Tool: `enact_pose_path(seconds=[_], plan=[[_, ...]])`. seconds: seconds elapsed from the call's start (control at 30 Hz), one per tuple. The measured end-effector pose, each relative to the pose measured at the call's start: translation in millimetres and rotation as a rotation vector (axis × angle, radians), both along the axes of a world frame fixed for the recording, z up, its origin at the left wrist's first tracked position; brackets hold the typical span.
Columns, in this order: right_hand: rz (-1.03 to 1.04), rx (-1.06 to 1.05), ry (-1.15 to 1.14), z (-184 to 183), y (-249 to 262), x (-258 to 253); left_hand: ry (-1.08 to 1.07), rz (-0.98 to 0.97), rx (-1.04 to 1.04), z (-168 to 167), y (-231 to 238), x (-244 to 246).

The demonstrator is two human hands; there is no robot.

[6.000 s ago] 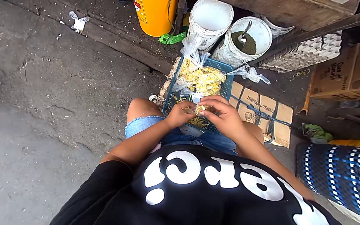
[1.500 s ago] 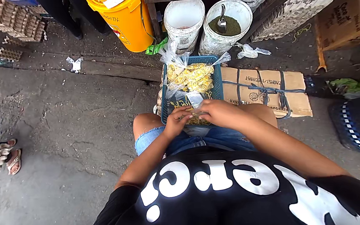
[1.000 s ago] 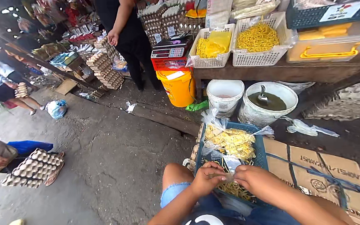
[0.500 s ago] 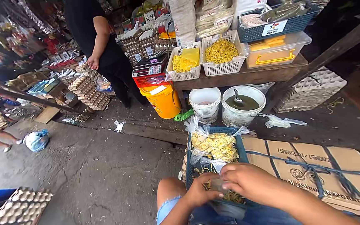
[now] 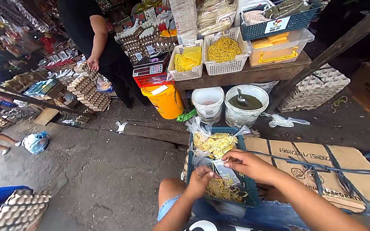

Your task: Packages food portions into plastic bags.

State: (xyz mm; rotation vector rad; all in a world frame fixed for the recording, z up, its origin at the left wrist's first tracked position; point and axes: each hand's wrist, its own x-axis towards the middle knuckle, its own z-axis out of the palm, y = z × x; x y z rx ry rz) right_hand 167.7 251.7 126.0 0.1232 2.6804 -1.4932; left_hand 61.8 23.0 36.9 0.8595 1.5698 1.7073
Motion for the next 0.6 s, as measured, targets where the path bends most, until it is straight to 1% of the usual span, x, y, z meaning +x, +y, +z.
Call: enact_pose_path(seconds=[0.07, 0.13, 0.2, 0.3, 0.37, 0.47, 0.53, 0.6], plan=[[-0.031, 0.039, -0.222, -57, -7, -11, -0.097, 0.074, 0.021, 2, 3, -1], [0.045, 0.157, -0.333, -113, -23, -17, -0.112, 0.137, 0.051, -2, 4, -1], [0.192, 0.309, -0.443, -137, -45, -23, -0.051, 0.222, 0.030, -10, 3, -1], [0.351, 0.528, -0.473, -155, -71, -30, 0.115, 0.325, -0.084, -28, -6, -3], [0.357, 0.585, -0.443, -163, -76, -30, 0.149, 0.331, -0.164, -40, -13, -4], [0.323, 0.606, -0.395, -153, -72, -25, 0.159, 0.264, -0.217, -41, -15, -3], [0.247, 0.543, -0.297, -145, -66, -18, 0.132, 0.211, -0.198, -38, -12, 0], [0.201, 0.487, -0.277, -132, -62, -14, 0.078, 0.169, -0.163, -40, -8, 3]])
